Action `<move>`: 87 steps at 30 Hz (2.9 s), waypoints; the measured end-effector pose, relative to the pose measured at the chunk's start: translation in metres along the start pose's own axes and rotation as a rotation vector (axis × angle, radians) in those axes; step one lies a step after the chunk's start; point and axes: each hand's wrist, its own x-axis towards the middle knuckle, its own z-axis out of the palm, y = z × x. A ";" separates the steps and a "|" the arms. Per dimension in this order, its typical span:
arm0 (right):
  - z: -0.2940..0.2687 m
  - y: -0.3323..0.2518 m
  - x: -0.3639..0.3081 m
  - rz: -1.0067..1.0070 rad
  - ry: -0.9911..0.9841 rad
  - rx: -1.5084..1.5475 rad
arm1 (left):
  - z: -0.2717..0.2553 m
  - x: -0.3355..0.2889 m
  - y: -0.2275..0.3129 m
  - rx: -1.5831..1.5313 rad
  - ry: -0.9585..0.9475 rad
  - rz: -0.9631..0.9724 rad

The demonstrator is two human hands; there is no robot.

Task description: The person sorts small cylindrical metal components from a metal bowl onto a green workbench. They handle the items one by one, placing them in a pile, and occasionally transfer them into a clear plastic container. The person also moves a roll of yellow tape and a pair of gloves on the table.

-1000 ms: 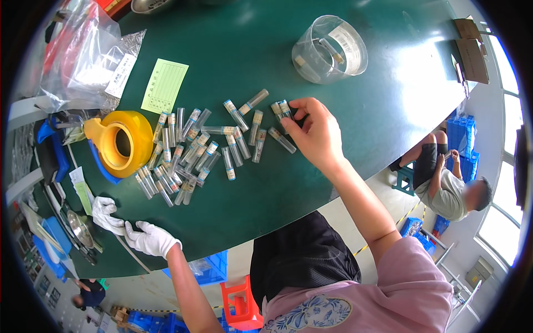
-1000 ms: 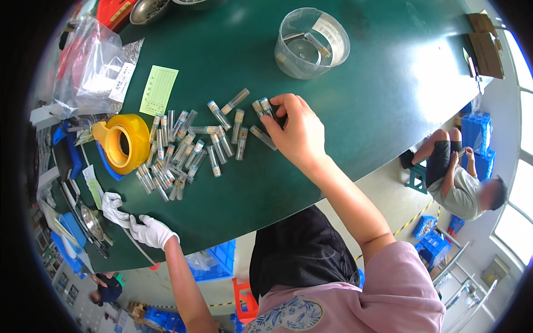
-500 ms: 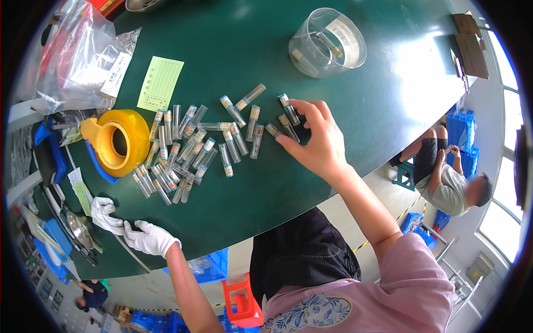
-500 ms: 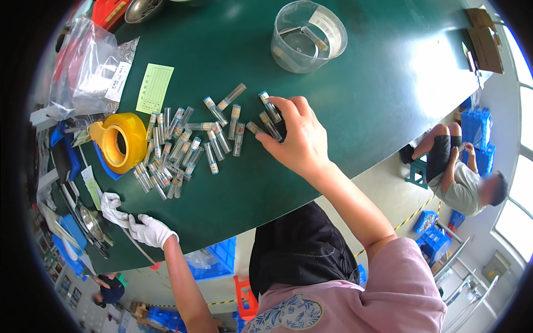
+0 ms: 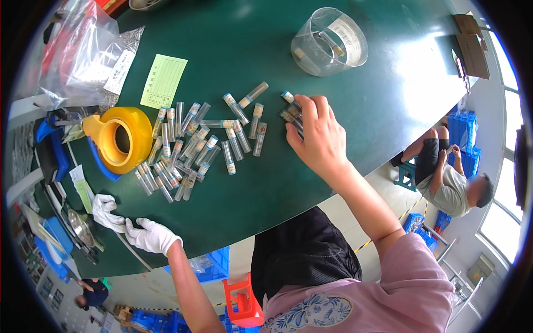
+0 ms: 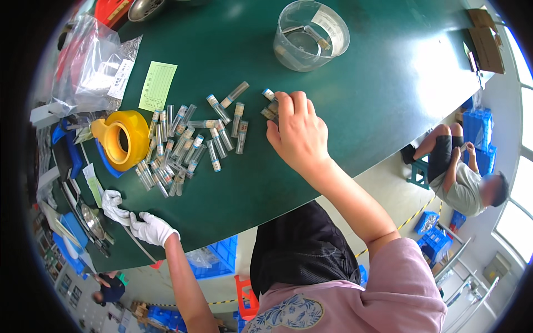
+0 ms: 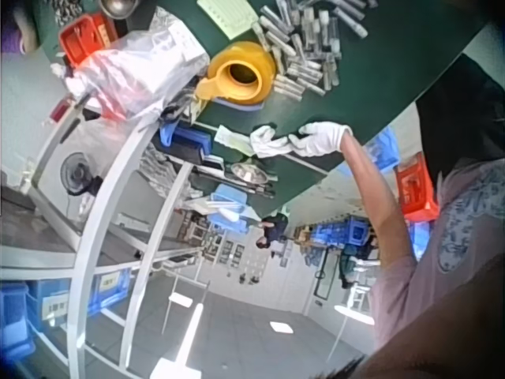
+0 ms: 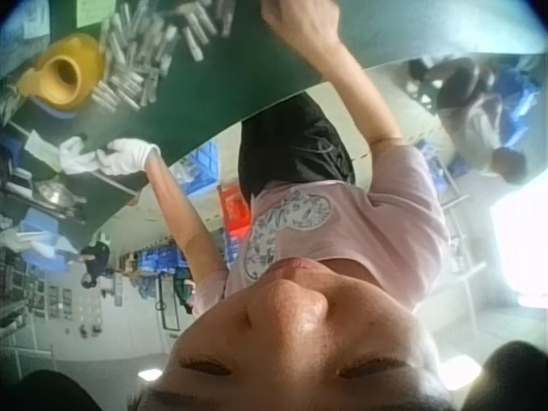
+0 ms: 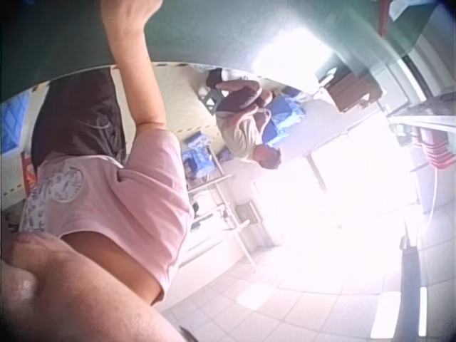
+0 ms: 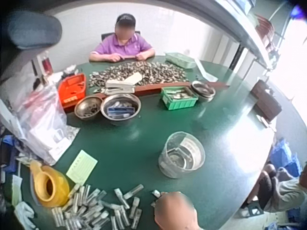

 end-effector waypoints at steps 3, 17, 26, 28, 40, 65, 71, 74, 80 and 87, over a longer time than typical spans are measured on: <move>0.006 0.003 0.003 0.017 -0.016 -0.087 | -0.001 0.001 0.001 0.011 -0.011 -0.024; -0.090 0.025 0.078 -0.060 0.176 -0.174 | 0.000 0.000 -0.001 -0.002 -0.013 -0.028; -0.082 0.026 0.084 -0.198 0.442 -0.090 | 0.002 0.000 -0.005 0.060 0.004 0.026; -0.070 0.014 0.059 -0.295 0.393 -0.037 | 0.001 0.000 -0.006 0.079 0.003 0.039; 0.005 -0.021 0.002 -0.187 -0.171 0.198 | 0.000 -0.001 -0.010 0.035 -0.006 0.025; 0.032 -0.040 0.024 -0.956 0.241 0.331 | -0.168 -0.195 -0.099 -0.202 -0.483 -0.167; 0.045 -0.144 -0.027 -1.338 0.010 0.508 | -0.239 -0.518 -0.131 0.023 0.303 -2.347; 0.050 -0.183 -0.055 -1.454 -0.053 0.573 | -0.256 -0.625 -0.069 -0.237 0.572 -2.584; 0.059 -0.214 -0.136 -1.657 -0.239 0.640 | -0.249 -0.696 0.133 -0.488 -0.320 -2.624; 0.045 -0.201 -0.259 -1.863 -0.422 0.562 | -0.236 -0.704 0.126 -0.791 -0.331 -2.414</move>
